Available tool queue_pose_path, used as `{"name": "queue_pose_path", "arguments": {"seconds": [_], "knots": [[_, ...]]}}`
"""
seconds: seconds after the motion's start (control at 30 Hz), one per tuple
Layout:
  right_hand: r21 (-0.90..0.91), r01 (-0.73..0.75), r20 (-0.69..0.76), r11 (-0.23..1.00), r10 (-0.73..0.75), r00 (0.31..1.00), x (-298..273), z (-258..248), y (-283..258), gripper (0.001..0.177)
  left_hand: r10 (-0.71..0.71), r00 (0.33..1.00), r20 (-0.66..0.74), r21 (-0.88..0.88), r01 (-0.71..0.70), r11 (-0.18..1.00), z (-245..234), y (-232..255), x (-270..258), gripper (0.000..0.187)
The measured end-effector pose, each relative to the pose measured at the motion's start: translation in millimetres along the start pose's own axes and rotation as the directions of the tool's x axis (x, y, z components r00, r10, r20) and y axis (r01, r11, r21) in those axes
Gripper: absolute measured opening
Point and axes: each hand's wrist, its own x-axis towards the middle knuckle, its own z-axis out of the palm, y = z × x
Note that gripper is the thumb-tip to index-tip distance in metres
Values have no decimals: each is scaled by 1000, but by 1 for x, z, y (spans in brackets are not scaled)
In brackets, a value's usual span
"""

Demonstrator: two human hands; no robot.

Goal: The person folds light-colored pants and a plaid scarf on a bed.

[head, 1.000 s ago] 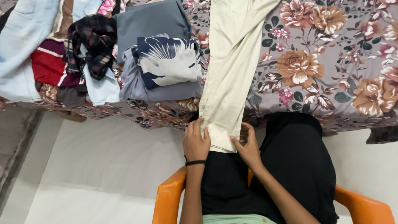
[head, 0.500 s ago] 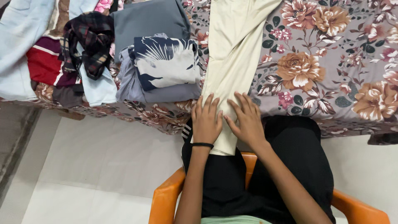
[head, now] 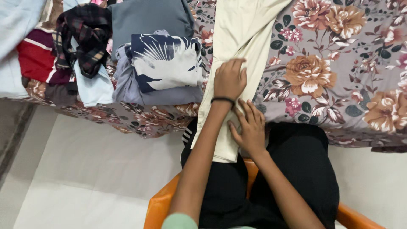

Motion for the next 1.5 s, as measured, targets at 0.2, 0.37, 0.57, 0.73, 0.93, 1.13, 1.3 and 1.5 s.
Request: {"name": "queue_pose_path", "arguments": {"seconds": [0.2, 0.37, 0.57, 0.73, 0.93, 1.13, 1.3, 1.5], "knots": [[6, -21, -39, 1000, 22, 999, 3, 1, -5, 54, -31, 996, 85, 295, 4, 956, 74, -44, 65, 17], [24, -64, -46, 998, 65, 997, 6, 4, -8, 52, -161, 983, 91, 213, 139, 967, 90, -67, 77, 27], [34, -79, -57, 996, 81, 995, 10, 7, -9, 50, -323, 941, 106, -1, 325, 946, 78, -78, 81, 23], [22, -82, -48, 996, 83, 995, 11, 8, -8, 50, -285, 950, 131, -69, 295, 953, 61, -65, 79, 24], [17, -90, -47, 996, 91, 995, 11, 10, -8, 50, -266, 962, 60, -86, 271, 959, 75, -79, 76, 18], [26, -89, -27, 996, 89, 996, 10, 8, -8, 52, -377, 892, -248, -449, 240, 861, 110, -125, 77, 18], [54, -86, -38, 995, 88, 995, 9, 9, -8, 48, -507, 845, -171, -567, 336, 752, 123, -150, 94, 19], [127, -42, -23, 991, 45, 999, 10, -1, -6, 37, -217, 948, -234, 16, 227, 974, 80, -122, 91, 13]]}}
